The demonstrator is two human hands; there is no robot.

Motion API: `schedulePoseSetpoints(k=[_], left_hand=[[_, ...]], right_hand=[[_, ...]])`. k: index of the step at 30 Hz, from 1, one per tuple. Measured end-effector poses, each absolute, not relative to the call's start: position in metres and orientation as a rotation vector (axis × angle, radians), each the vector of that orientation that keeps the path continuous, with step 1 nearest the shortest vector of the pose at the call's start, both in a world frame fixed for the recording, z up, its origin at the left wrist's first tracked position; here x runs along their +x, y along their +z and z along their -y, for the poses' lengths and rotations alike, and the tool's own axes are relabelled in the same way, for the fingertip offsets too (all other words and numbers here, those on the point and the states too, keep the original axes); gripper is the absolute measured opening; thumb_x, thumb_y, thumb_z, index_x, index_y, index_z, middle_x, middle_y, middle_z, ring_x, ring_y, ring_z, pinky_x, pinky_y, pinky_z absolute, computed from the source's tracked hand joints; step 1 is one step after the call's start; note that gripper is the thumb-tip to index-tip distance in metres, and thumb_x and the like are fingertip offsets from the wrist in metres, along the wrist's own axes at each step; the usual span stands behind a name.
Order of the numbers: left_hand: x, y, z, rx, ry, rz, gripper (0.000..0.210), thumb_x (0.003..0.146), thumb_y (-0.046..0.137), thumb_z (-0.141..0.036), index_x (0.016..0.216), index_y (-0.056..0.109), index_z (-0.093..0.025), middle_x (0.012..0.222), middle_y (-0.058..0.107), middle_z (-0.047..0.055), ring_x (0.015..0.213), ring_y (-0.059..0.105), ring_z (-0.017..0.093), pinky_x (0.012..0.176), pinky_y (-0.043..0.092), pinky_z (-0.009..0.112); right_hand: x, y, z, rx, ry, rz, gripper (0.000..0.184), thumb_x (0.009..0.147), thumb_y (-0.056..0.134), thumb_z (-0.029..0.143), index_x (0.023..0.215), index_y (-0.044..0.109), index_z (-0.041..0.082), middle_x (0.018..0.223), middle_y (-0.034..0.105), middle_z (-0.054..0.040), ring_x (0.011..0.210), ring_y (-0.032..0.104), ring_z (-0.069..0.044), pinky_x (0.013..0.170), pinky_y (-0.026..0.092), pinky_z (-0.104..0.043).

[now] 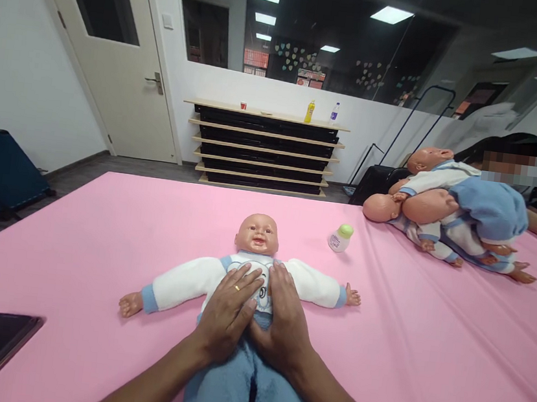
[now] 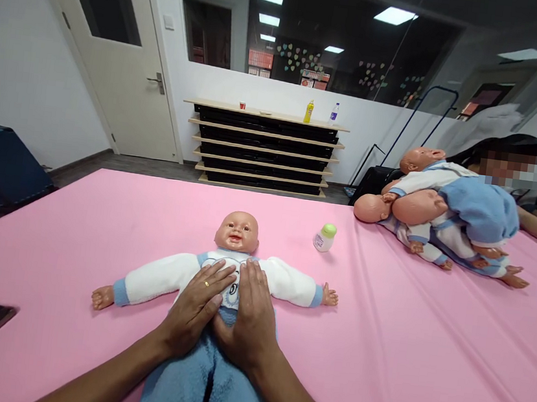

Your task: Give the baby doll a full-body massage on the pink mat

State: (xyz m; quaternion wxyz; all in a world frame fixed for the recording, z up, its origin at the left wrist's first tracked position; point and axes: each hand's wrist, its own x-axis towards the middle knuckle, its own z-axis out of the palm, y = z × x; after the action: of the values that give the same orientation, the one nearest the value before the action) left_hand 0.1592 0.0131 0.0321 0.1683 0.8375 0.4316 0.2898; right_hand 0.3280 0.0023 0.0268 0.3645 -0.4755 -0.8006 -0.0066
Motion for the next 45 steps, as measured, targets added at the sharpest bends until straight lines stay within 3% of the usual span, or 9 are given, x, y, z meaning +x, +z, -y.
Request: schedulePoseSetpoints(k=[5,10,19,27,45], left_hand=[[0.16,0.026,-0.015,2.279,0.884,-1.329,0.049,0.101,0.028,-0.034,0.149,0.034,-0.025,0.158,0.03,0.003,0.149,0.019,0.02,0.122,0.016,0.052],[0.16,0.024,-0.015,2.248,0.911,-1.35,0.049,0.101,0.028,-0.034,0.148,0.036,-0.023,0.158,0.031,0.004,0.149,0.02,0.019,0.123,0.017,0.049],[0.159,0.024,-0.014,2.255,0.903,-1.338,0.049,0.101,0.029,-0.034,0.148,0.036,-0.024,0.158,0.031,0.003,0.149,0.02,0.019,0.123,0.017,0.05],[0.161,0.023,-0.016,2.248,0.944,-1.331,0.049,0.101,0.028,-0.035,0.148,0.037,-0.021,0.157,0.032,0.004,0.148,0.022,0.019,0.122,0.018,0.05],[0.161,0.026,-0.014,2.262,0.939,-1.332,0.049,0.101,0.03,-0.034,0.148,0.037,-0.023,0.156,0.034,0.005,0.148,0.023,0.02,0.122,0.019,0.052]], right_hand=[[0.33,0.033,0.001,-0.989,-0.045,2.075,0.062,0.083,0.06,0.025,0.141,0.042,0.013,0.144,0.047,-0.0167,0.138,0.04,-0.029,0.112,0.039,-0.054],[0.33,0.039,-0.001,-0.875,0.075,2.131,0.051,0.082,0.062,0.022,0.131,0.051,0.015,0.128,0.062,-0.011,0.127,0.052,-0.025,0.11,0.043,-0.048],[0.329,0.042,-0.001,-0.901,0.112,2.117,0.045,0.083,0.058,0.023,0.127,0.055,0.014,0.127,0.063,-0.0118,0.123,0.055,-0.025,0.11,0.043,-0.047],[0.328,0.049,-0.004,-0.993,0.197,2.197,0.056,0.083,0.056,0.023,0.138,0.049,0.015,0.14,0.053,-0.0088,0.134,0.045,-0.023,0.117,0.035,-0.046],[0.326,0.05,-0.003,-1.008,0.202,2.178,0.056,0.083,0.054,0.022,0.138,0.049,0.017,0.138,0.055,-0.0092,0.133,0.046,-0.023,0.116,0.036,-0.048]])
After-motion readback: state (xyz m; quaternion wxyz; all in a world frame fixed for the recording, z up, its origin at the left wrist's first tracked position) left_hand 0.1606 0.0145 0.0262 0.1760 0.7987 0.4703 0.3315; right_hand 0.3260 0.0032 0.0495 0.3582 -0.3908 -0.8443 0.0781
